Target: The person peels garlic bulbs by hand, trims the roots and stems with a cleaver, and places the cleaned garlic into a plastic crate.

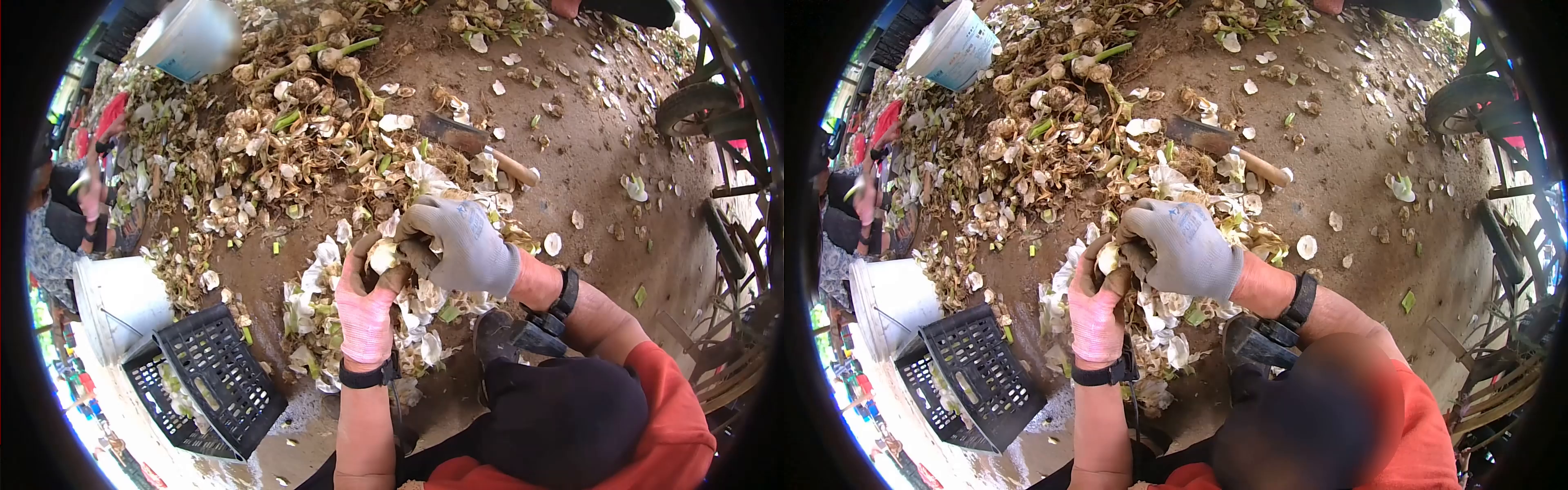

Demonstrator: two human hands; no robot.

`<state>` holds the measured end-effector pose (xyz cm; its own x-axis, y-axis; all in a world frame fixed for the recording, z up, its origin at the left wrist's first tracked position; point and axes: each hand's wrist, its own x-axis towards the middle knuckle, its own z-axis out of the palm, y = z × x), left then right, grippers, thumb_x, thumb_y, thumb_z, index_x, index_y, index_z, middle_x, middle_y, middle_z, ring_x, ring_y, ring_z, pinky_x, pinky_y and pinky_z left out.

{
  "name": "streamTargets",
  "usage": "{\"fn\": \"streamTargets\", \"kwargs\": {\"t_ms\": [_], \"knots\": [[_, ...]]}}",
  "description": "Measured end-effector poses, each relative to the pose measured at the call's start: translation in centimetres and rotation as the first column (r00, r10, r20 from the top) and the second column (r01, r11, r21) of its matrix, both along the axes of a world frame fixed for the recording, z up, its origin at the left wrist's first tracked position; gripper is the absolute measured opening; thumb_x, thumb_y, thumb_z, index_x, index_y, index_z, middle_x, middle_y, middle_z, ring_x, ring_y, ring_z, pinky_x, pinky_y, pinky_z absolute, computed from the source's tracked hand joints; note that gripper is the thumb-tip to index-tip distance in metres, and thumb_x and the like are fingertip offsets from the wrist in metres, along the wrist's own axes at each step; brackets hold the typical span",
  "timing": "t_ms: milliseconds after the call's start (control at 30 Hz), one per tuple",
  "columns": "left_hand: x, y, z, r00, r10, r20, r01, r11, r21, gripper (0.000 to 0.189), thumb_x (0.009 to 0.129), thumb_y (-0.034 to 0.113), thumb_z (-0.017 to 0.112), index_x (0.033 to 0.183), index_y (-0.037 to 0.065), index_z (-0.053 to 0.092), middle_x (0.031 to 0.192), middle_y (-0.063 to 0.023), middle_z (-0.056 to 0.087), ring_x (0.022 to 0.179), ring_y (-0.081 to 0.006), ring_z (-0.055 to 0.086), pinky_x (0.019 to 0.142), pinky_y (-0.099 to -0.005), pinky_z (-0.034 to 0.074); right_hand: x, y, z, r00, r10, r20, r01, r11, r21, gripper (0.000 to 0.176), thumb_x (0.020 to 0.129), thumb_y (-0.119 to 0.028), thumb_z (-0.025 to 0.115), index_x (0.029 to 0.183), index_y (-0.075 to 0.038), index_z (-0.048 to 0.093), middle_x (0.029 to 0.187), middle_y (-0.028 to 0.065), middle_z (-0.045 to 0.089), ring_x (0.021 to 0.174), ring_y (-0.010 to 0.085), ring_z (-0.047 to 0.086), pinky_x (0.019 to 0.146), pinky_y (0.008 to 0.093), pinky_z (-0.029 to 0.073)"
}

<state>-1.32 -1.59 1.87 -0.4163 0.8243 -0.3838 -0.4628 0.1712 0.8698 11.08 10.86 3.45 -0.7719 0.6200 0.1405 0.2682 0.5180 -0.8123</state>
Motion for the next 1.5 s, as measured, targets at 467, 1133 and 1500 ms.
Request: {"fn": "streamTargets", "kwargs": {"t_ms": [467, 1133, 1500], "knots": [[0.0, -0.1, 0.2, 0.992, -0.023, 0.125, 0.017, 0.998, 0.053, 0.07, 0.076, 0.015, 0.083, 0.133, 0.0, 0.047, 0.117, -0.0087, 0.061, 0.105, -0.0199, 0.061, 0.089, -0.0337, 0.052, 1.5, 2.7, -4.1, 0.995, -0.101, 0.013, 0.101, 0.978, -0.181, 0.025, 0.077, 0.005, 0.056, 0.098, -0.006, 0.067, 0.089, 0.0147, 0.064, 0.088, 0.0297, 0.062, 0.079, 0.0373, 0.05], [0.2, -0.3, -0.5, 0.903, 0.056, 0.425, -0.103, 0.991, 0.087, 0.049, 0.088, 0.023, 0.07, 0.128, 0.0, 0.051, 0.114, -0.0106, 0.062, 0.105, -0.0239, 0.061, 0.096, -0.0402, 0.049, 0.2, 0.2, 0.5, 0.995, -0.011, 0.1, 0.003, 0.997, 0.076, 0.012, 0.076, -0.011, 0.067, 0.084, -0.005, 0.059, 0.08, 0.0128, 0.061, 0.078, 0.035, 0.063, 0.065, 0.0438, 0.048], [-0.7, -0.7, -0.1, 0.824, -0.141, 0.549, 0.071, 0.987, 0.146, 0.05, 0.086, 0.028, 0.063, 0.129, 0.005, 0.049, 0.104, -0.011, 0.064, 0.087, -0.0224, 0.063, 0.071, -0.032, 0.052, 0.2, 2.4, -4.3, 0.939, -0.034, 0.341, 0.048, 0.998, -0.034, 0.012, 0.075, 0.0, 0.059, 0.086, -0.004, 0.059, 0.079, 0.0144, 0.061, 0.076, 0.035, 0.061, 0.068, 0.0423, 0.048]]}}
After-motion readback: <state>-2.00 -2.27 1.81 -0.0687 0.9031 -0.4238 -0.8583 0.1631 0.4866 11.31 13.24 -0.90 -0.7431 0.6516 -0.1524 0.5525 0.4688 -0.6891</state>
